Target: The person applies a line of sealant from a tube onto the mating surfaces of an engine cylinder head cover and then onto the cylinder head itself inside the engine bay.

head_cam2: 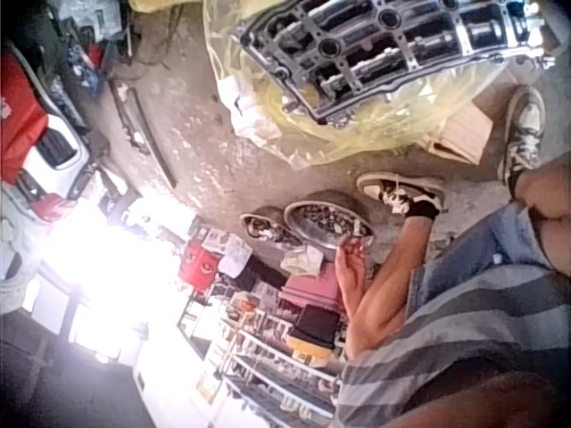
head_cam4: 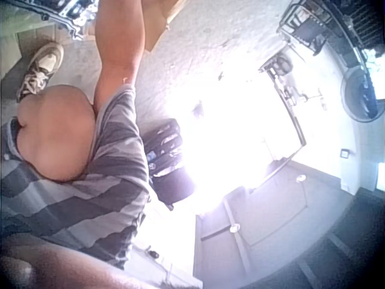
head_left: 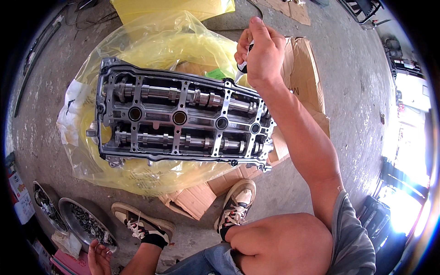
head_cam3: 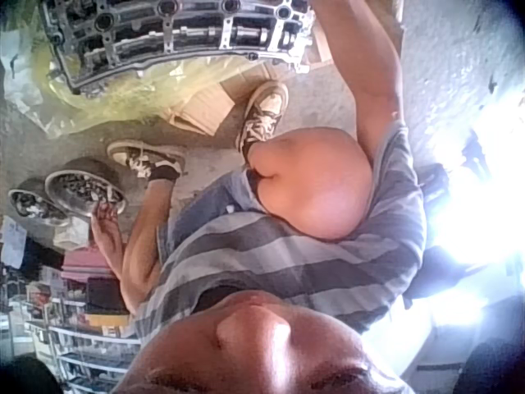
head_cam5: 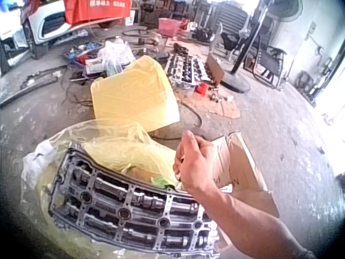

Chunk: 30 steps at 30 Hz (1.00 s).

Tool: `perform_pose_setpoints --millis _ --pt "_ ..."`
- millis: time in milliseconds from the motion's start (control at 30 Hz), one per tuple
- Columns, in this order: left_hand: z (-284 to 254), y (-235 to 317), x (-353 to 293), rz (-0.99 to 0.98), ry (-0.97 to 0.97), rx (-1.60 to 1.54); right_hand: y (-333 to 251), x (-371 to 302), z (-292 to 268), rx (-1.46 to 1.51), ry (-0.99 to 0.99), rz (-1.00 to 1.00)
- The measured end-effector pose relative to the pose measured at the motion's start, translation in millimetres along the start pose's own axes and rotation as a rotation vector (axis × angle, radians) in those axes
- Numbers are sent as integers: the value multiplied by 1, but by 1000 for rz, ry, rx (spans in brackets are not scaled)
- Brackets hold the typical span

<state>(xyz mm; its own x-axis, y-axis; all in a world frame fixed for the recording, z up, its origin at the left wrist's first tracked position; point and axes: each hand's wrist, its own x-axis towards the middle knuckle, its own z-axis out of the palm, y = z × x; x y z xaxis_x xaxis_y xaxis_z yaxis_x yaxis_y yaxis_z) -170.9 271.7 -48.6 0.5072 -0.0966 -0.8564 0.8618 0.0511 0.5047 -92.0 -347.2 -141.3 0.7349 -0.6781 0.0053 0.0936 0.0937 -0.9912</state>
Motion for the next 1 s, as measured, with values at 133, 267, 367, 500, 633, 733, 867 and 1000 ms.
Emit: perform_pose_setpoints --millis 133,267,367,500,633,733,867,1000 --pt "-4 -1 1 38 -7 41 -1 -1 -1 -1 -8 -3" --pt "-6 -2 2 32 -14 43 0 -3 -1 20 -5 8" --pt "-2 -1 2 41 -10 63 0 -6 -1 0 -20 -20" --pt "1 1 1 40 -1 60 2 -8 -2 39 20 -34" --pt "2 2 3 45 -3 22 -5 -3 -8 208 225 59" --pt "-5 3 3 29 20 15 -29 3 -25 552 340 219" --pt "11 5 1 99 47 96 -54 8 -68 884 351 324" --pt "21 10 3 87 45 105 -89 -12 -99 973 369 341"
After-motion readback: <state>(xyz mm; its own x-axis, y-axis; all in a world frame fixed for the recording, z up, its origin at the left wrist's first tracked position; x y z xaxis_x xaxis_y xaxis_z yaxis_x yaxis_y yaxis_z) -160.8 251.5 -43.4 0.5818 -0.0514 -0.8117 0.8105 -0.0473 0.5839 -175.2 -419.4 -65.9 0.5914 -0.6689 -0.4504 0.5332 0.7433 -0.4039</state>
